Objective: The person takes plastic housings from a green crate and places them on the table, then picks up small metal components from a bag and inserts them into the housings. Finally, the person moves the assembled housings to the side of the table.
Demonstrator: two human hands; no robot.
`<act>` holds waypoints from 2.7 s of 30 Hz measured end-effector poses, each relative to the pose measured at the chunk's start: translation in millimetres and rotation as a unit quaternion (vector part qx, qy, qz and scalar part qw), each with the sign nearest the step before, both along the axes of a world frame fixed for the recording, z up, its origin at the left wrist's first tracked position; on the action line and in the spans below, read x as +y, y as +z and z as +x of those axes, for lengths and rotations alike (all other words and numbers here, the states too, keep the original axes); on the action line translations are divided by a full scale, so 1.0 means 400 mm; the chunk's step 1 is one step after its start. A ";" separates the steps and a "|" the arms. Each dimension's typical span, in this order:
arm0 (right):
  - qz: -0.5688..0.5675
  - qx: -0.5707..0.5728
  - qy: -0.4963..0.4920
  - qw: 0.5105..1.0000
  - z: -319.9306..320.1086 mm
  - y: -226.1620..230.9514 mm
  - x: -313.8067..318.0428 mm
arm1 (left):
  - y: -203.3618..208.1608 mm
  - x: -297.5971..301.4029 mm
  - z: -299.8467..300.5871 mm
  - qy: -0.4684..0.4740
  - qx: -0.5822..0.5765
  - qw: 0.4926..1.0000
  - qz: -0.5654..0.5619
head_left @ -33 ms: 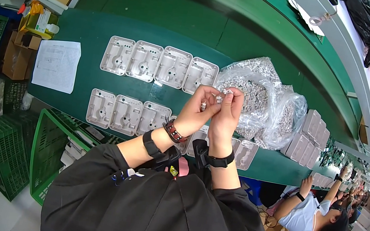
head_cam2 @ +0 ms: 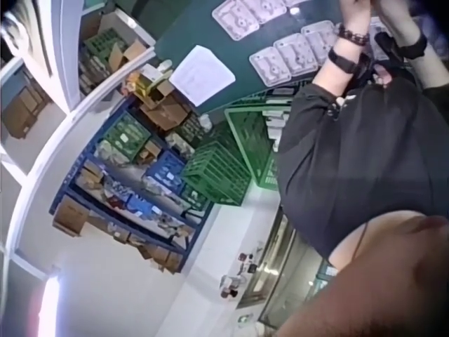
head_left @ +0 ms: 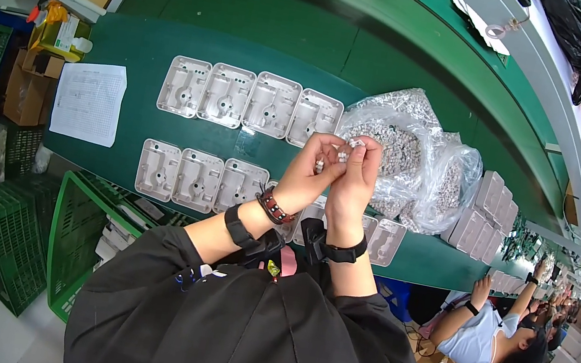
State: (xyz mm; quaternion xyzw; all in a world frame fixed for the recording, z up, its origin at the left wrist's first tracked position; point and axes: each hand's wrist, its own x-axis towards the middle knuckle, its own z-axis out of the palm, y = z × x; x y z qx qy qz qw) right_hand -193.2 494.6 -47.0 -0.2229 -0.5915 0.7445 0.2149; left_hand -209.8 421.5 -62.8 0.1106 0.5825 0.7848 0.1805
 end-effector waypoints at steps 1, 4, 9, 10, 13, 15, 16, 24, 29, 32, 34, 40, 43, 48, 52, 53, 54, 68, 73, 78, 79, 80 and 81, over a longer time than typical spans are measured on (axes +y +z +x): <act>-0.001 -0.001 -0.001 1.000 0.002 0.001 -0.003 | 0.000 0.000 0.003 0.010 -0.008 1.000 0.007; 0.011 -0.032 0.014 0.999 0.009 0.012 -0.008 | -0.008 0.000 0.007 0.029 -0.024 0.999 0.020; 0.152 -0.035 -0.041 0.987 -0.018 -0.041 0.058 | -0.051 -0.026 -0.008 0.036 -0.110 0.993 0.031; 0.219 -0.055 -0.052 0.973 -0.031 -0.051 0.104 | -0.050 -0.036 -0.017 0.044 -0.149 0.986 0.066; 0.463 -0.146 -0.040 0.873 -0.014 -0.077 0.191 | -0.045 -0.074 -0.039 0.057 -0.196 0.974 0.101; 0.750 -0.255 0.008 0.610 -0.009 -0.091 0.214 | -0.046 -0.106 -0.054 0.073 -0.207 0.971 0.094; 0.750 -0.253 0.014 0.611 -0.021 -0.077 0.197 | -0.058 -0.125 -0.059 0.079 -0.209 0.970 0.093; 0.394 -0.025 0.373 0.840 -0.080 0.054 -0.020 | -0.079 -0.270 -0.090 -0.036 0.049 0.992 -0.107; 0.374 -0.034 0.441 0.815 -0.154 0.014 -0.081 | -0.089 -0.334 -0.113 0.004 0.044 0.989 -0.139; 0.305 -0.051 0.486 0.818 -0.217 -0.016 -0.118 | -0.105 -0.375 -0.134 0.055 0.064 0.985 -0.151; 0.297 -0.020 0.524 0.798 -0.261 -0.026 -0.146 | -0.107 -0.404 -0.143 0.061 0.047 0.984 -0.162; 0.273 -0.042 0.622 0.733 -0.371 -0.054 -0.220 | -0.139 -0.477 -0.174 0.095 0.020 0.981 -0.168; 0.249 -0.064 0.568 0.782 -0.413 -0.097 -0.230 | -0.145 -0.486 -0.199 0.230 -0.007 0.965 -0.130; 0.670 0.015 0.395 0.628 -0.496 -0.227 -0.180 | -0.186 -0.552 -0.220 0.255 -0.075 0.960 -0.089; 0.733 0.073 0.379 0.560 -0.510 -0.270 -0.193 | -0.221 -0.574 -0.218 0.316 -0.064 0.946 -0.037; 0.739 0.087 0.385 0.546 -0.509 -0.280 -0.197 | -0.224 -0.577 -0.215 0.319 -0.071 0.944 -0.037; 0.746 0.100 0.390 0.531 -0.508 -0.284 -0.203 | -0.225 -0.578 -0.213 0.321 -0.079 0.943 -0.037; 0.757 0.086 0.374 0.529 -0.483 -0.334 -0.181 | -0.201 -0.532 -0.209 0.238 -0.132 0.962 -0.017; 0.623 0.018 0.404 0.669 -0.424 -0.206 -0.206 | -0.201 -0.506 -0.209 0.199 -0.126 0.972 0.020; 0.497 0.077 0.432 0.749 -0.340 -0.108 -0.279 | -0.223 -0.509 -0.201 0.128 -0.189 0.966 0.120; 0.483 0.100 0.440 0.751 -0.334 -0.105 -0.290 | -0.223 -0.513 -0.203 0.126 -0.190 0.966 0.120; 0.469 0.122 0.447 0.752 -0.332 -0.102 -0.294 | -0.222 -0.520 -0.206 0.087 -0.188 0.970 0.129; 0.469 0.121 0.447 0.752 -0.332 -0.099 -0.293 | -0.220 -0.527 -0.209 0.048 -0.186 0.972 0.137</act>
